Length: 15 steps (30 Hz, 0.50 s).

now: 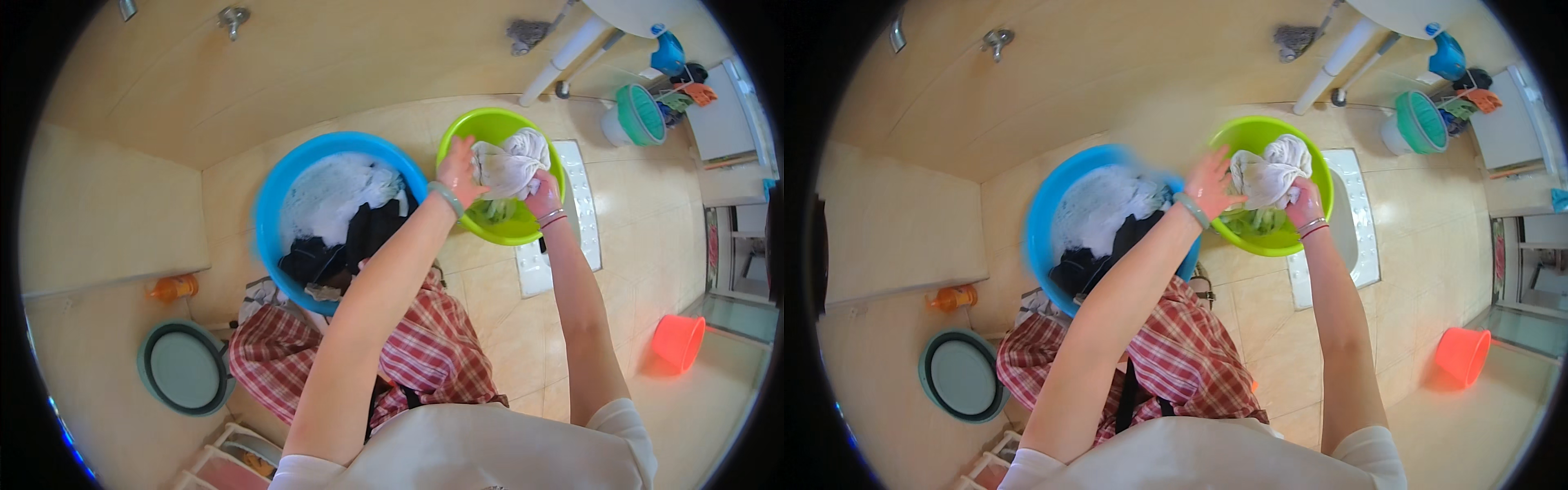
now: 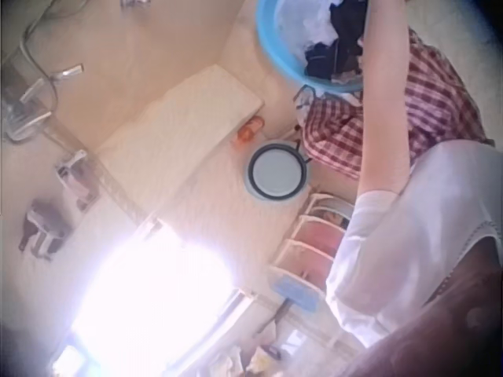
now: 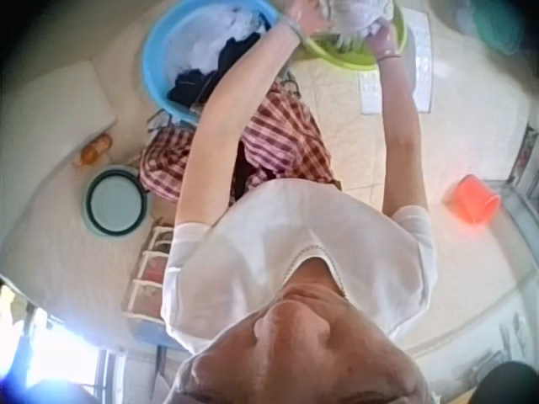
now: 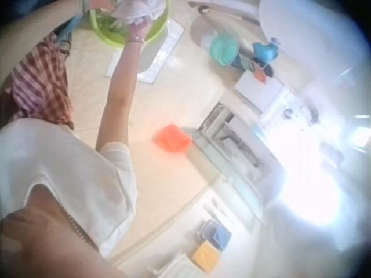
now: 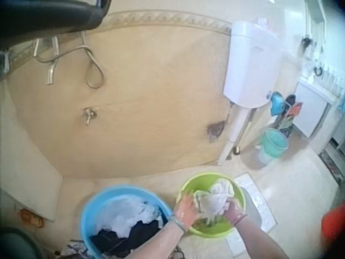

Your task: The person hand washes a load of mixed-color clothes in a blue basin filled with soapy water. They repeatedly scrub, wring, and rinse individual items, including white and dark garments, before transferring them to a green bucket. The process involves continuous agitation and handling of the wet laundry.

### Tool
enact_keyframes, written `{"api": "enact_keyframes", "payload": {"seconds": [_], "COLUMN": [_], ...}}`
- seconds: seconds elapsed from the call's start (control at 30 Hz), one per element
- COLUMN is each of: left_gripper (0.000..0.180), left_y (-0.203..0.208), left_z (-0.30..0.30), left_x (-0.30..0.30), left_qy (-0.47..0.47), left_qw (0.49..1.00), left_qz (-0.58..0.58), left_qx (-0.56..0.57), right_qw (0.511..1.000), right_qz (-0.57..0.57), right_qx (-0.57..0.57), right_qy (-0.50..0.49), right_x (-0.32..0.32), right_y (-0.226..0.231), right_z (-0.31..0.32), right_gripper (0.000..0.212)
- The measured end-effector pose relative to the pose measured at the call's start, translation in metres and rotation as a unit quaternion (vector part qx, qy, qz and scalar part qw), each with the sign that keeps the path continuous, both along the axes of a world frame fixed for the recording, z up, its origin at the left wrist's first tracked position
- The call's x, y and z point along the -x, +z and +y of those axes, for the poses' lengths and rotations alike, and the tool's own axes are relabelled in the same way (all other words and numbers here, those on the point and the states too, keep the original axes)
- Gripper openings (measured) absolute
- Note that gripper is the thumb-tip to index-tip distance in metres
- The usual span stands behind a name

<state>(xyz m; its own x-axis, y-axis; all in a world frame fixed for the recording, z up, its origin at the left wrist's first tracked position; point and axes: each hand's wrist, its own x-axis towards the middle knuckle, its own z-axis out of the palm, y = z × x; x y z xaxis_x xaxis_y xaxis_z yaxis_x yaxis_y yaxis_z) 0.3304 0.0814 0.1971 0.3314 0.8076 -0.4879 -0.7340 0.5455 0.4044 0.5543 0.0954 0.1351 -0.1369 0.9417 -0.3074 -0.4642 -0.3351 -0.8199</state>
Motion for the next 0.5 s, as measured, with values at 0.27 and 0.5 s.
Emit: {"api": "enact_keyframes", "payload": {"seconds": [0.27, 0.5], "left_gripper": [0.071, 0.059], "left_y": [0.002, 0.017], "left_z": [0.009, 0.017], "left_x": [0.009, 0.128], "left_qy": [-0.033, -0.068], "left_qw": [0.999, 0.991], "left_qz": [0.016, 0.072], "left_qx": [0.002, -0.094], "right_qw": [0.924, 0.796], "right_qz": [-0.286, -0.567], "right_qx": [0.252, -0.205], "right_qy": [-0.031, -0.046], "right_x": [0.01, 0.047], "right_y": [-0.016, 0.022], "right_z": [0.006, 0.015], "right_gripper": [0.032, 0.024]}}
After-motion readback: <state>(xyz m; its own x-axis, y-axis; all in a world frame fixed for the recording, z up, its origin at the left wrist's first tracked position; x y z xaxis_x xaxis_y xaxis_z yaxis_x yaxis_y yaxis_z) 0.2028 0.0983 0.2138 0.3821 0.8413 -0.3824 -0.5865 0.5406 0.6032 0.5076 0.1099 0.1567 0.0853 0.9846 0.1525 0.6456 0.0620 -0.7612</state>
